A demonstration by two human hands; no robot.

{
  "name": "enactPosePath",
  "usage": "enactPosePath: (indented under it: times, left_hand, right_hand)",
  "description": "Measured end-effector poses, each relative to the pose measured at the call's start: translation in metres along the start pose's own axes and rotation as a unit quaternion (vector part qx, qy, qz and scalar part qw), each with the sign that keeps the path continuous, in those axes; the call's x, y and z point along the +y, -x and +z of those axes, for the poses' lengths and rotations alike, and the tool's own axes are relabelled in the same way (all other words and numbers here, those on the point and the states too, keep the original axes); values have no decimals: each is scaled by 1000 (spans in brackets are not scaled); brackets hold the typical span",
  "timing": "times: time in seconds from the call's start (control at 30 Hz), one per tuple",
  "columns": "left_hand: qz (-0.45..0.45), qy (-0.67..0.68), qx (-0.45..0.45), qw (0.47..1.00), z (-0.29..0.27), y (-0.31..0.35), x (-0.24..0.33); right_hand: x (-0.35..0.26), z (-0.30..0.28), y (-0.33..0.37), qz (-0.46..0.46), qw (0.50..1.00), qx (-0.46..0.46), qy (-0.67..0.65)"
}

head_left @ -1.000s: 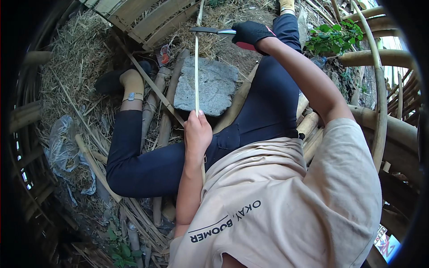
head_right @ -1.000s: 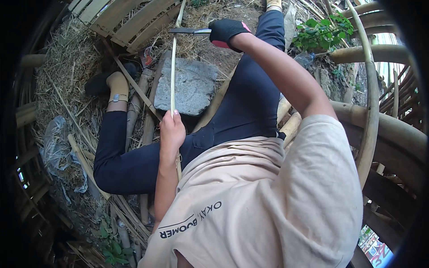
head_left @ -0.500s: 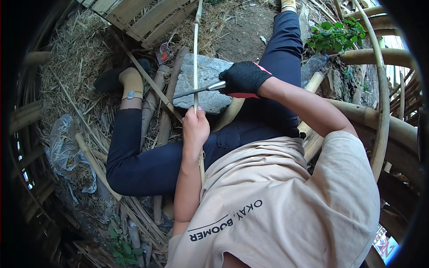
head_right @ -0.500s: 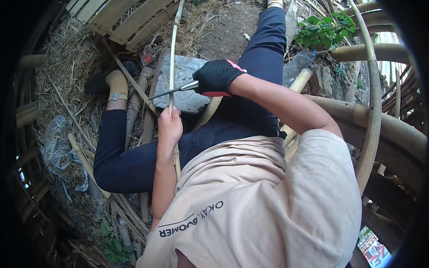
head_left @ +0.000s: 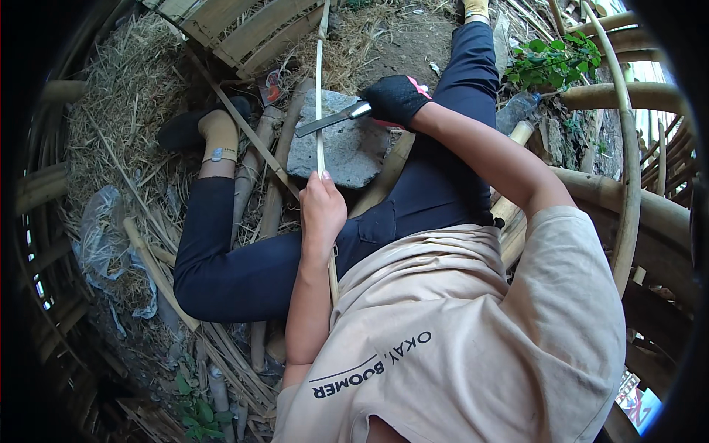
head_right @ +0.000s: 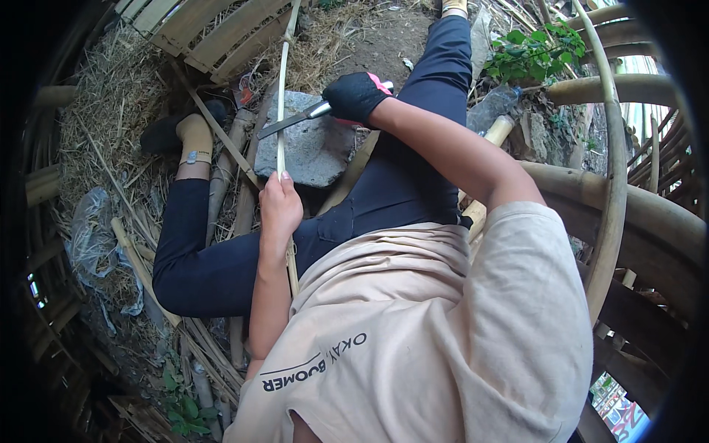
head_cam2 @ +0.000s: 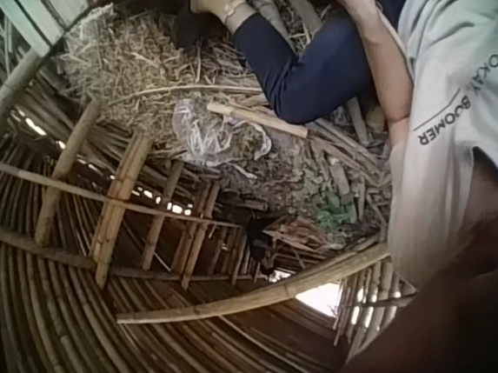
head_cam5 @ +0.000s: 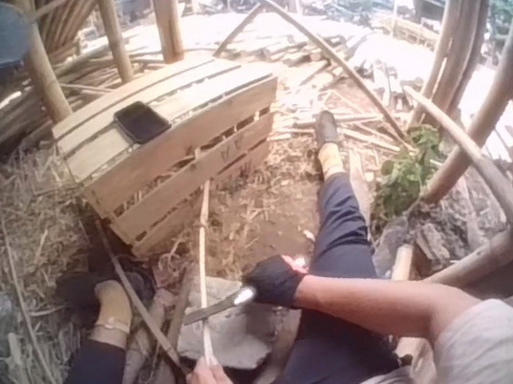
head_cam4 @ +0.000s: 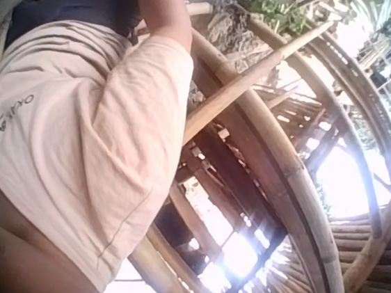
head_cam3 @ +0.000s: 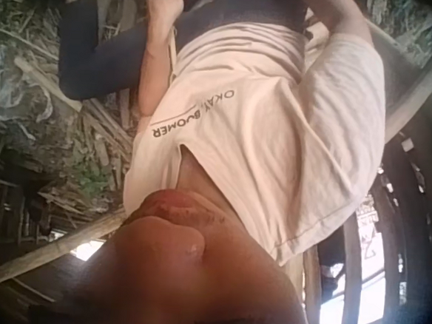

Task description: The person shaves a thin strip of wood with a large knife, holding the piece over a stone block and bamboo poles while sitting on the ground.

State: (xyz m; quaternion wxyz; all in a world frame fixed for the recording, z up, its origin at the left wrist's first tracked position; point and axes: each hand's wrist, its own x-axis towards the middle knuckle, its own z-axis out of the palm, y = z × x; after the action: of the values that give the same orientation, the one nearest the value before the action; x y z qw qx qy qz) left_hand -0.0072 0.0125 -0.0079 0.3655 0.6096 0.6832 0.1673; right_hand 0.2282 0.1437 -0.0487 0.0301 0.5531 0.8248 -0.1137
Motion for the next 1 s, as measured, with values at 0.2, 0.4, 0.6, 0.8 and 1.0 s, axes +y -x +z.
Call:
enactPosePath:
  times: [0.2,0.4,0.6,0.8,1.0]
  left_hand:
    - [-6,6,-11,1000,-6,-10,5]
    - [-11,29,3,1000,0,-10,-18]
    - [-12,20,-11,1000,-1,-5,-5]
    - [-14,14,6,1000,-8,-5,-2]
    - [-1,20,4,1000,-4,-6,-1]
  right_hand:
    - [10,-5,-12,-29,998,56,20]
    - [-27,-12,6,-58,998,15,-21]
    - [-27,-15,4,13,998,-27,-50]
    - [-44,-34,3,-34,999,-34,4]
    - [-23,-29,-8,-10,999,-35,13]
